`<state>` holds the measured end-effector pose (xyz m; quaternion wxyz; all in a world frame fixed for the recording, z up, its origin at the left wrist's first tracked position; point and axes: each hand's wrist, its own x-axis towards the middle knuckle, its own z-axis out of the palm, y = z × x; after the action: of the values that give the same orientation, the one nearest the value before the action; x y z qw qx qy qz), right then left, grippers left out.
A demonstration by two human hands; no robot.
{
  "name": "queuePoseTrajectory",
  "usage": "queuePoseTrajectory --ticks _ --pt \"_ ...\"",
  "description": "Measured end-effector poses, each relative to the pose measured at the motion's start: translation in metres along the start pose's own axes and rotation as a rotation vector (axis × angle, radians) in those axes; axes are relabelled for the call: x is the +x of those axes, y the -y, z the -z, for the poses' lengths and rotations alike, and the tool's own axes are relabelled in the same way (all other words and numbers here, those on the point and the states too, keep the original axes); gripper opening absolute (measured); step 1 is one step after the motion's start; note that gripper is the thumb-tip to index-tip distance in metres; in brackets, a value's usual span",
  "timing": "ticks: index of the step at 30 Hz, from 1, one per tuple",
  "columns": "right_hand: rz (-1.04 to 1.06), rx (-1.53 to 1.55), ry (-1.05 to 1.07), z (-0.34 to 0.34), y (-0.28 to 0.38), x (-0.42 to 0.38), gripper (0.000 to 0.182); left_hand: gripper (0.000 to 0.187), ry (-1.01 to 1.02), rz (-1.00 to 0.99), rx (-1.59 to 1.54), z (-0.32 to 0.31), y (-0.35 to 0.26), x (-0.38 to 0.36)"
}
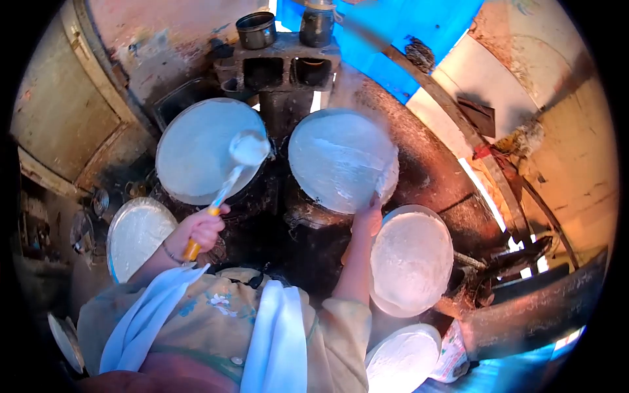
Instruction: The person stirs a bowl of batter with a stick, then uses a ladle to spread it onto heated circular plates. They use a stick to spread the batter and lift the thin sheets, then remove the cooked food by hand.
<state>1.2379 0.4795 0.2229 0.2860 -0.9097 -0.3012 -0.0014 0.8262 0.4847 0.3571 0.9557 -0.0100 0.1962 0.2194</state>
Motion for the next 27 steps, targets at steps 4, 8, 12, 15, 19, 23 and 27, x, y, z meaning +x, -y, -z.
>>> queuePoseTrajectory --ticks 4,8,12,15,19,23,27 --pt "-0.033 0.419 0.085 -0.005 0.035 -0.041 0.027 0.023 -0.036 0.001 -0.032 0.024 0.005 -0.033" --pt "-0.112 0.854 0.446 -0.030 0.079 -0.150 0.031 0.023 -0.004 -0.014 -0.129 0.031 0.004 -0.041" --pt "0.421 0.301 0.254 0.001 0.078 -0.163 0.032 0.022 0.020 -0.009 -0.048 0.025 -0.005 -0.040" --pt "0.452 -0.196 0.111 0.009 0.039 -0.118 0.036 0.022 0.035 0.005 -0.004 0.023 -0.005 -0.038" --pt "-0.025 0.117 -0.072 0.035 -0.015 -0.060 0.026 0.022 -0.044 -0.005 -0.004 0.021 0.010 -0.038" --pt "-0.080 0.481 -0.158 0.024 -0.010 -0.099 0.027 0.023 0.002 0.069 -0.137 0.027 0.025 -0.021" --pt "-0.101 0.979 0.154 -0.024 -0.019 -0.211 0.033 0.025 0.122 0.143 -0.304 0.013 0.034 0.009"
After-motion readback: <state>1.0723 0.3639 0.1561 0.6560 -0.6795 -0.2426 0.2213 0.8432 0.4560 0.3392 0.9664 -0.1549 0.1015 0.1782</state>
